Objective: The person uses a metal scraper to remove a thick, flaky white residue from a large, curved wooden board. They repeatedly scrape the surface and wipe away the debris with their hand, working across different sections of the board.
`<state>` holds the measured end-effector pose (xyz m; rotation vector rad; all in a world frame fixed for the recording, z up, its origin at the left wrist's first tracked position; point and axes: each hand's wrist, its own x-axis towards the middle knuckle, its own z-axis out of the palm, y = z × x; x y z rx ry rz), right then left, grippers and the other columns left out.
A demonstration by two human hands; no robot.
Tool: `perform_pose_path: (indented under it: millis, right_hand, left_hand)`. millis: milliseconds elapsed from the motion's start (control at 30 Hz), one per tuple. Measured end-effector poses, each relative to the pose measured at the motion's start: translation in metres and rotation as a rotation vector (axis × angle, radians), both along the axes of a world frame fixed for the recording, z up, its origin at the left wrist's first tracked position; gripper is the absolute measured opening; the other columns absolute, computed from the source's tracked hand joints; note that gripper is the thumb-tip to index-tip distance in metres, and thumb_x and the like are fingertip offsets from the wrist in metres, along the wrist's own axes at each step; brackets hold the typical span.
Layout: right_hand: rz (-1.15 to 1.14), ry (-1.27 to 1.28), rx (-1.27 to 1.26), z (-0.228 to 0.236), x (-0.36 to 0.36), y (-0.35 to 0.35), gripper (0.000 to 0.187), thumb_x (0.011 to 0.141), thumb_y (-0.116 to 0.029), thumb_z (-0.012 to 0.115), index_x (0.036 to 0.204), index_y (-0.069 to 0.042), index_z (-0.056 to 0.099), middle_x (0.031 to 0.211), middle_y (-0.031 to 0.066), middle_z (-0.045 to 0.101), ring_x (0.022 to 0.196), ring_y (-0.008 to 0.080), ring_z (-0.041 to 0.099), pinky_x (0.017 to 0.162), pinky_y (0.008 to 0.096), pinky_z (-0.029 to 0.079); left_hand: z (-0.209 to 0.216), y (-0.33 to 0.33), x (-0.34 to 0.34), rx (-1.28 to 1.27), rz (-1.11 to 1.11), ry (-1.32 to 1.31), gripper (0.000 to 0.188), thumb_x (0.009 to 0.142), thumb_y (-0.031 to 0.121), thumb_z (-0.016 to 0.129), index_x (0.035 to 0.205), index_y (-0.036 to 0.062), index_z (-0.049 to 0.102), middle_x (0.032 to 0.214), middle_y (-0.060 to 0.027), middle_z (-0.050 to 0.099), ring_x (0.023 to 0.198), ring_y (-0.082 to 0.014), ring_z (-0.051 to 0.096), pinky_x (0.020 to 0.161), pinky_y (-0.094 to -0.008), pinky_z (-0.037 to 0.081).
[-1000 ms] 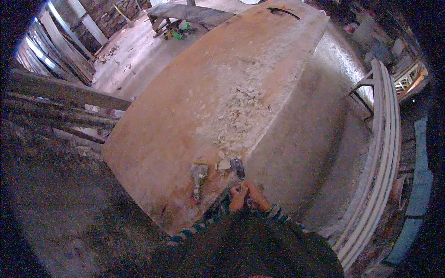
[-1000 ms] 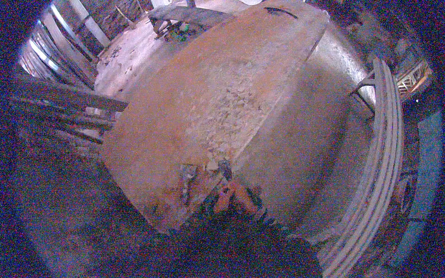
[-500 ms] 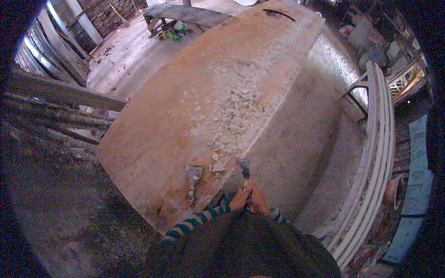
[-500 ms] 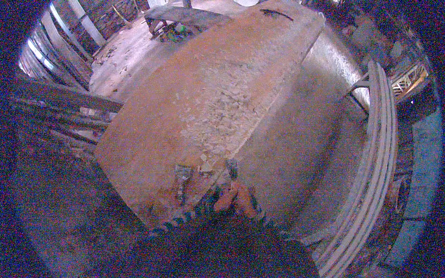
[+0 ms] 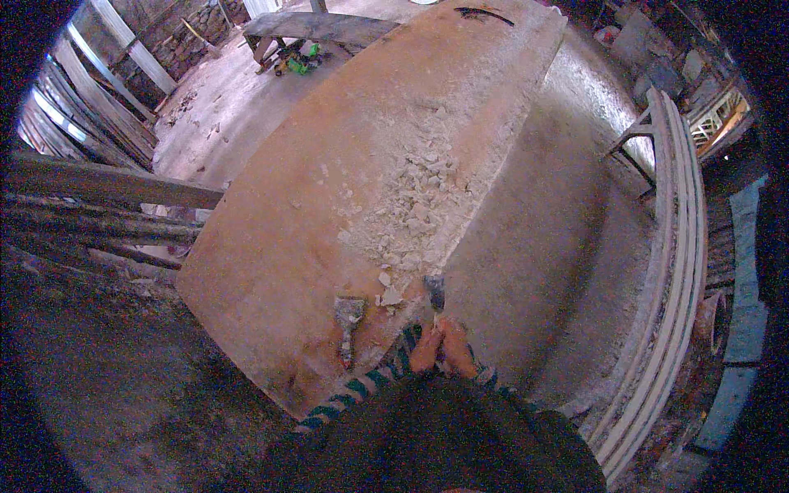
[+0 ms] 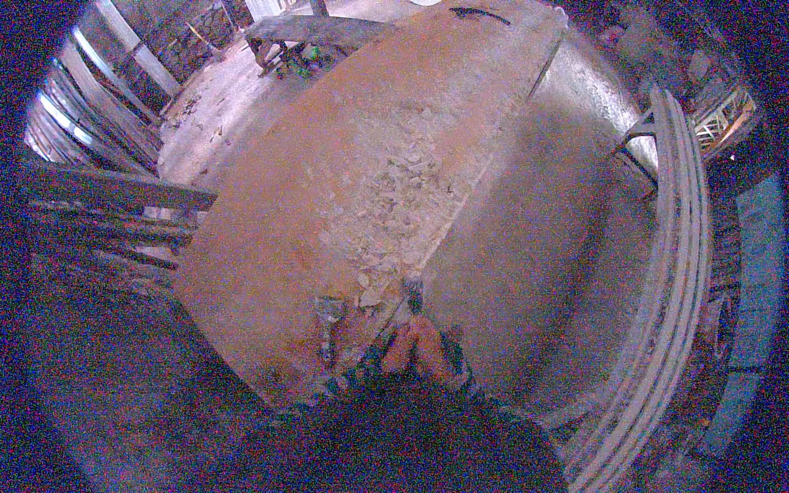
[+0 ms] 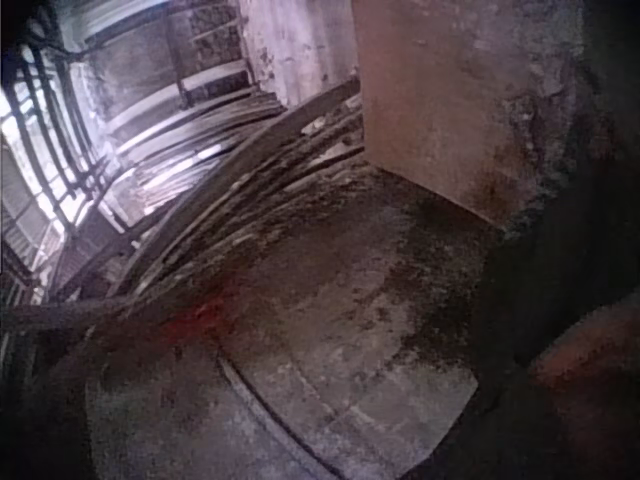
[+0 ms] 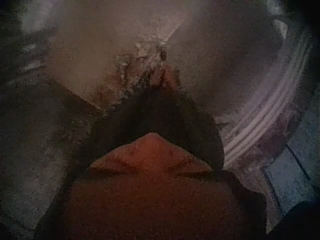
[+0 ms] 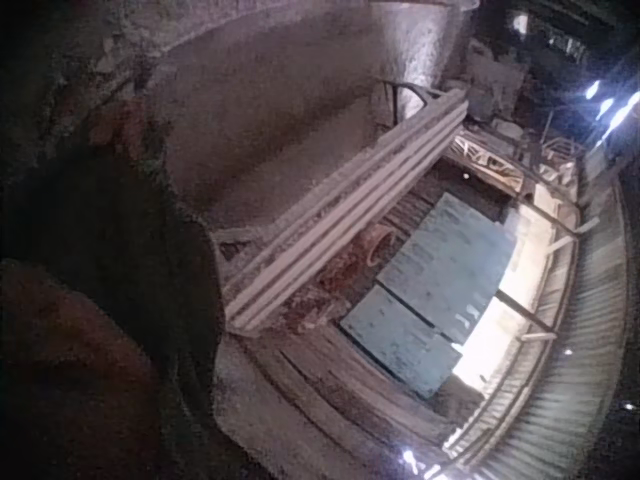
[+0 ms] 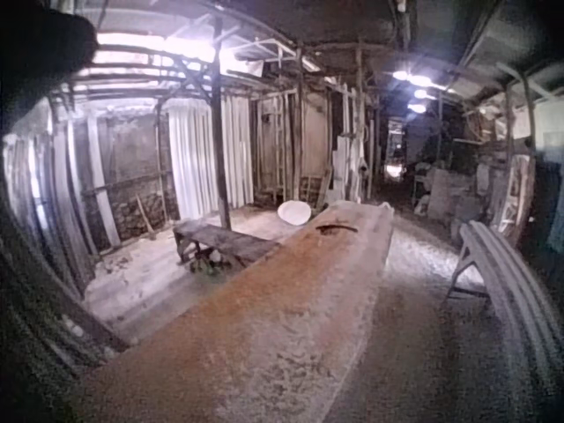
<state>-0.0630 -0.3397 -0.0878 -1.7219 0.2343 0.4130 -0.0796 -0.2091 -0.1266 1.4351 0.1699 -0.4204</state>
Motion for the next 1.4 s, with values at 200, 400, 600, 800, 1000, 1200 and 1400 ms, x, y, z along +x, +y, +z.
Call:
perform_pose_path:
  millis: [200, 400, 600, 800, 1000, 1200, 1400]
  right_hand:
    - [0.108, -0.028, 0.096, -0.021, 0.056, -0.007, 0.036, 0.106, -0.028, 0.044, 0.107, -0.002, 0.069, 0.101, 0.0108, 0.070, 0.093, 0.0217, 0.064, 0.084, 0.0393, 0.052]
    - [0.081, -0.178, -0.157, 0.002, 0.061, -0.003, 0.038, 0.106, -0.029, 0.043, 0.109, -0.001, 0.069, 0.102, 0.0140, 0.071, 0.095, 0.0245, 0.065, 0.086, 0.0422, 0.053]
    - [-0.002, 0.190, 0.635, -0.056, 0.123, -0.014, 0.039, 0.108, -0.031, 0.042, 0.115, -0.001, 0.067, 0.106, 0.0141, 0.071, 0.097, 0.0282, 0.066, 0.090, 0.0415, 0.052]
    - [0.477, -0.011, -0.021, -0.084, 0.142, -0.024, 0.038, 0.105, -0.031, 0.047, 0.119, -0.001, 0.065, 0.113, 0.0183, 0.070, 0.105, 0.0346, 0.065, 0.091, 0.0441, 0.051]
    - [0.558, -0.170, -0.144, -0.072, 0.186, -0.065, 0.036, 0.103, -0.031, 0.051, 0.117, -0.001, 0.064, 0.114, 0.0183, 0.068, 0.102, 0.0362, 0.064, 0.091, 0.0457, 0.051]
    - [0.557, -0.065, -0.016, -0.010, 0.168, -0.132, 0.035, 0.107, -0.035, 0.047, 0.112, -0.004, 0.062, 0.108, 0.0121, 0.066, 0.096, 0.0270, 0.062, 0.085, 0.0406, 0.051]
    - [0.563, 0.157, 0.201, 0.073, 0.186, -0.116, 0.035, 0.109, -0.039, 0.045, 0.107, -0.007, 0.060, 0.102, 0.0062, 0.064, 0.089, 0.0187, 0.060, 0.078, 0.0353, 0.051]
  left_hand:
    - [0.007, -0.016, 0.048, -0.026, -0.003, -0.024, 0.048, 0.111, 0.038, 0.043, 0.141, 0.0009, 0.044, 0.138, -0.0168, 0.055, 0.124, -0.0304, 0.054, 0.107, -0.0426, 0.043]
    - [-0.007, -0.020, 0.058, -0.035, 0.055, -0.062, 0.051, 0.111, 0.040, 0.042, 0.143, 0.0010, 0.042, 0.142, -0.0171, 0.052, 0.129, -0.0303, 0.050, 0.110, -0.0421, 0.040]
    - [0.013, -0.031, 0.102, -0.025, 0.041, -0.066, 0.053, 0.111, 0.041, 0.041, 0.145, 0.0012, 0.040, 0.145, -0.0175, 0.049, 0.134, -0.0303, 0.046, 0.113, -0.0416, 0.037]
    - [0.011, -0.032, 0.136, 0.029, 0.143, -0.037, 0.055, 0.111, 0.043, 0.040, 0.148, 0.0014, 0.039, 0.149, -0.0178, 0.045, 0.139, -0.0303, 0.042, 0.117, -0.0411, 0.033]
    - [-0.002, -0.055, 0.134, -0.024, 0.024, -0.019, 0.058, 0.111, 0.045, 0.038, 0.150, 0.0016, 0.037, 0.153, -0.0181, 0.042, 0.144, -0.0302, 0.038, 0.120, -0.0406, 0.030]
    - [-0.029, -0.142, 0.117, -0.113, 0.173, -0.127, 0.059, 0.111, 0.045, 0.039, 0.152, 0.0024, 0.035, 0.154, -0.0192, 0.040, 0.146, -0.0287, 0.037, 0.122, -0.0404, 0.029]
    - [0.003, -0.152, 0.117, -0.171, 0.402, -0.035, 0.056, 0.111, 0.041, 0.040, 0.151, 0.0028, 0.036, 0.150, -0.0168, 0.044, 0.142, -0.0272, 0.041, 0.120, -0.0408, 0.032]
